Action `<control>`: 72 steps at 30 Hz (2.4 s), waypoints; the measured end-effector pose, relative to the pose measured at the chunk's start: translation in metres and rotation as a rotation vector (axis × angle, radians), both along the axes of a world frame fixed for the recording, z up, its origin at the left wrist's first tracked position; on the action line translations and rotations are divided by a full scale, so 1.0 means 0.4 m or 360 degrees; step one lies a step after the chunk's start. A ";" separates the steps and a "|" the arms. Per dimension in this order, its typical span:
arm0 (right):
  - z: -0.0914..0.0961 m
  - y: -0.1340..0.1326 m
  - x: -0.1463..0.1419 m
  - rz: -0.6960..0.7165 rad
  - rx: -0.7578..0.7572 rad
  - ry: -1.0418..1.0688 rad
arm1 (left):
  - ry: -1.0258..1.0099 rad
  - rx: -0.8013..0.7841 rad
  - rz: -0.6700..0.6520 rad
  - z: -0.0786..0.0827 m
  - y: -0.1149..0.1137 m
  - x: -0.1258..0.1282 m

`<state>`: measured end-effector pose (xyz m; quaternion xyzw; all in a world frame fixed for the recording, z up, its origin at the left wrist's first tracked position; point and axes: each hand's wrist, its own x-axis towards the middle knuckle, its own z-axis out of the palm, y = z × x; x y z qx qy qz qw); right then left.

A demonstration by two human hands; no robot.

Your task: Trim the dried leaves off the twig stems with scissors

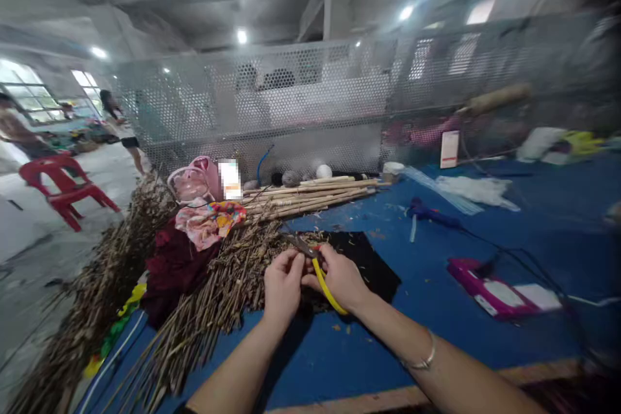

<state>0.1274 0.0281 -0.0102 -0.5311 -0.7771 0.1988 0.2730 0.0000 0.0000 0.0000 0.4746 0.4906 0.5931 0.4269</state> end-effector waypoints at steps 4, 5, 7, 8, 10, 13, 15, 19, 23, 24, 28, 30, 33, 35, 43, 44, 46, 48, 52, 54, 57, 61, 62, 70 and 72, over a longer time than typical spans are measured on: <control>-0.002 0.000 0.009 -0.0023 0.0028 -0.0016 | 0.0012 0.0006 -0.0026 0.003 0.002 -0.002; -0.003 0.000 0.010 -0.0041 0.0039 -0.0038 | 0.0021 0.0001 -0.0039 0.003 0.003 -0.003; -0.002 0.002 0.010 -0.0071 0.0063 -0.0091 | 0.0048 -0.0011 -0.0039 0.000 0.005 -0.005; -0.002 0.002 0.009 -0.0079 0.0073 -0.0114 | 0.0062 -0.0011 -0.0029 -0.002 0.007 -0.006; -0.002 0.004 0.006 -0.0090 0.0087 -0.0138 | 0.0065 0.0010 -0.0019 -0.006 0.010 -0.007; -0.003 0.007 0.004 -0.0102 0.0084 -0.0133 | 0.0001 0.0027 -0.0061 -0.013 0.014 -0.007; -0.004 0.010 0.005 -0.0099 0.0081 -0.0137 | -0.0085 -0.0002 -0.0079 -0.016 0.015 -0.006; -0.003 0.014 0.012 -0.0111 0.0095 -0.0186 | -0.0257 -0.0097 -0.0004 -0.013 0.014 -0.005; 0.005 0.012 0.018 -0.0069 0.0133 -0.0119 | -0.0332 -0.0184 -0.0006 -0.009 0.014 -0.004; 0.007 0.011 0.019 -0.0043 0.0158 -0.0097 | -0.0339 -0.0192 -0.0021 -0.009 0.014 -0.003; 0.012 0.011 0.018 0.0067 0.0286 -0.0057 | -0.0341 -0.0154 -0.0088 -0.013 0.016 -0.001; 0.011 0.012 0.018 0.0094 0.0320 -0.0043 | -0.0333 -0.0149 -0.0121 -0.014 0.016 -0.001; 0.007 0.013 0.017 0.0116 0.0334 -0.0014 | -0.0345 -0.0154 -0.0188 -0.012 0.015 0.000; 0.005 0.014 0.017 0.0127 0.0331 0.0001 | -0.0363 -0.0123 -0.0213 -0.010 0.014 0.001; 0.019 0.010 0.024 0.0144 0.0386 -0.0042 | -0.0355 -0.0064 -0.0172 -0.011 0.006 0.007; 0.021 0.009 0.025 0.0149 0.0387 -0.0051 | -0.0358 -0.0075 -0.0159 -0.012 0.005 0.006; 0.024 0.008 0.025 0.0151 0.0377 -0.0069 | -0.0354 -0.0097 -0.0143 -0.012 0.005 0.004; 0.025 0.009 0.026 0.0144 0.0363 -0.0097 | -0.0337 -0.0108 -0.0136 -0.012 0.005 0.002; 0.021 0.014 0.029 0.0119 0.0299 -0.0127 | -0.0321 -0.0087 -0.0135 -0.011 0.008 0.005; 0.017 0.013 0.028 0.0154 0.0219 -0.0072 | -0.0332 -0.0089 -0.0152 -0.009 0.008 0.006; 0.010 0.008 0.025 0.0189 0.0103 0.0032 | -0.0335 -0.0082 -0.0155 -0.003 0.006 0.006; 0.002 0.004 0.022 0.0116 0.0060 0.0003 | -0.0304 -0.0114 -0.0092 0.004 0.002 0.001; 0.001 0.005 0.022 0.0096 0.0061 -0.0016 | -0.0300 -0.0124 -0.0081 0.004 0.001 0.000; 0.006 0.008 0.018 0.0016 0.0083 -0.0117 | -0.0280 -0.0086 -0.0044 -0.007 0.008 -0.004; 0.008 0.009 0.020 -0.0002 0.0106 -0.0155 | -0.0267 -0.0105 -0.0036 -0.008 0.009 -0.004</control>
